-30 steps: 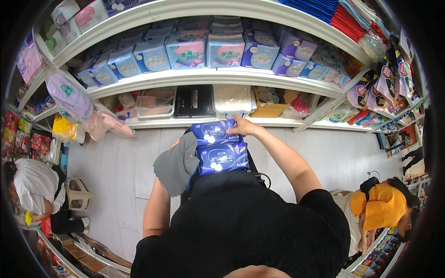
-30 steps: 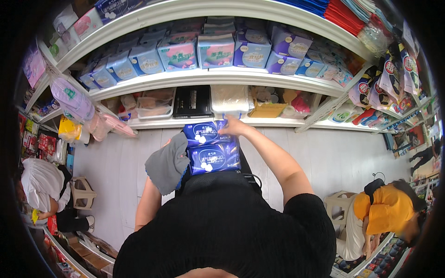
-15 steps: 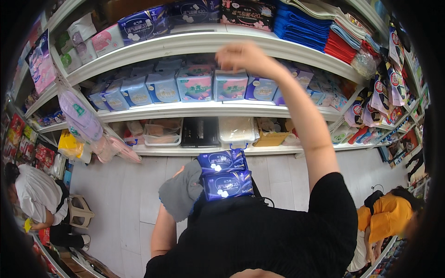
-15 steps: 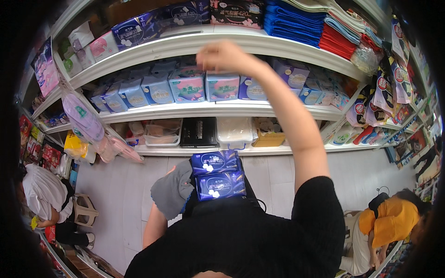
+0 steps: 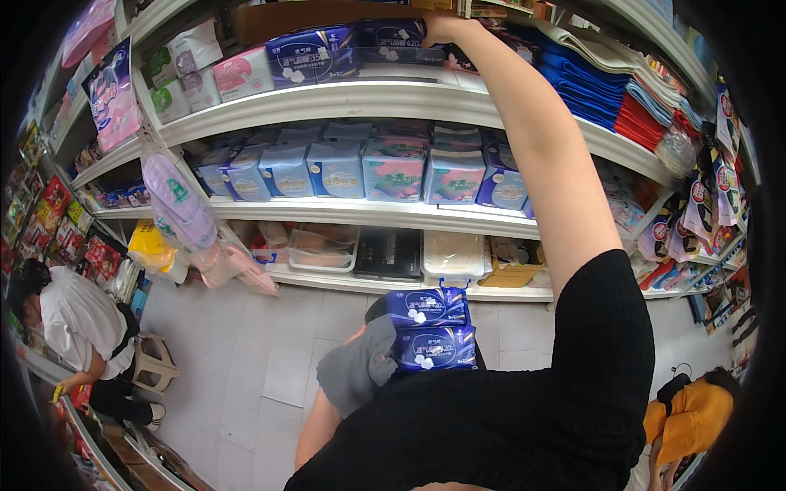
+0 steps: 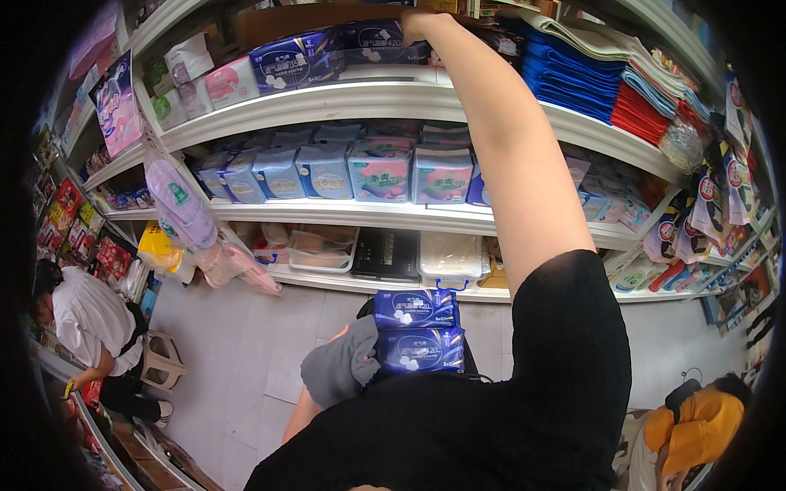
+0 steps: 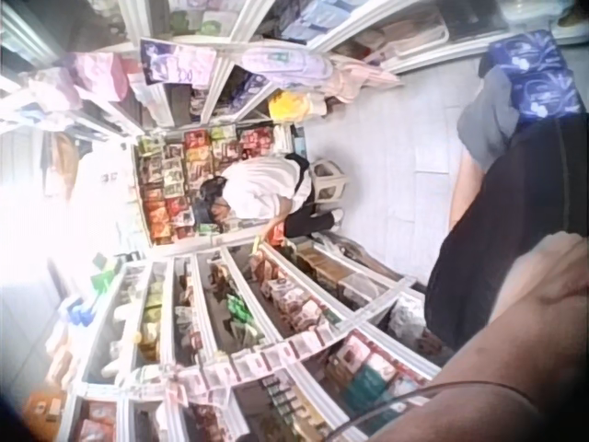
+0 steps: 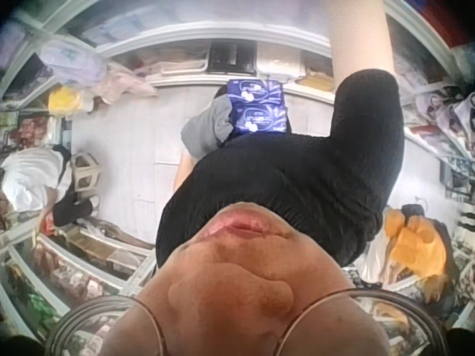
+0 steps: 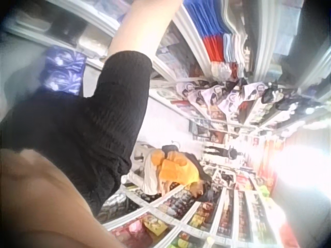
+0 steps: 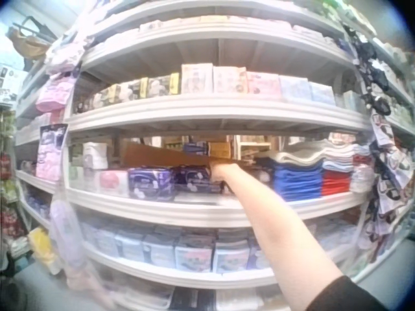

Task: The person wipes and restocks packages of sanitary pads on a store shelf. They repeatedly pick up packages, wipe them with a cloth, and place them back on the shelf in an organized manner.

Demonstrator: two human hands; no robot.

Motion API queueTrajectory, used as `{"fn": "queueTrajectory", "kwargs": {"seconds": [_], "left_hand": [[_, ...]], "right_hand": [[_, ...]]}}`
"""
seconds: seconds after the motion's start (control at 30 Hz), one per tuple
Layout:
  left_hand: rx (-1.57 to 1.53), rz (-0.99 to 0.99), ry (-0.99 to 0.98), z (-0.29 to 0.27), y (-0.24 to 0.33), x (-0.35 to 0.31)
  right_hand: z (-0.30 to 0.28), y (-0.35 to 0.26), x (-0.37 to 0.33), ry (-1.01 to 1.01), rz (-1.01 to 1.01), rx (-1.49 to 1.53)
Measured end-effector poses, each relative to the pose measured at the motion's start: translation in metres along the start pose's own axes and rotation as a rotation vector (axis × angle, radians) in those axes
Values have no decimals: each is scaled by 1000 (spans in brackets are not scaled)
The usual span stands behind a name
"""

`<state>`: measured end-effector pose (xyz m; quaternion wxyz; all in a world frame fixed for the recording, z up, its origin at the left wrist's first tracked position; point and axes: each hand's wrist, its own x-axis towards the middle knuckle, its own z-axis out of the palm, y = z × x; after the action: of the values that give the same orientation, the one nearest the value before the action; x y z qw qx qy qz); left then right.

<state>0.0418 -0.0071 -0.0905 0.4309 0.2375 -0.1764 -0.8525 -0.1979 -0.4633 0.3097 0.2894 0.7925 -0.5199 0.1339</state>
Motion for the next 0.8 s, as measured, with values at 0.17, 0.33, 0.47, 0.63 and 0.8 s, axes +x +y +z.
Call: {"fn": "queueTrajectory", "kwargs": {"seconds": [0.17,0.33,0.47,0.63,0.8], "left_hand": [[52,56,93,-2,3,-11],[903,385,211,17,5,-15],[1788,775,393,54,16,-12],[1605,456,639,69,22,-21],[1114,641,579,61,13,11]], "right_hand": [[-73,-62,-40,-198,111,176],[-111,-48,-60,-96,333,770],[-136,-32,-116,318,346,1492],[-75,-26,-283,36,301,1502],[-24,-141,-455,-553,606,1517]]}}
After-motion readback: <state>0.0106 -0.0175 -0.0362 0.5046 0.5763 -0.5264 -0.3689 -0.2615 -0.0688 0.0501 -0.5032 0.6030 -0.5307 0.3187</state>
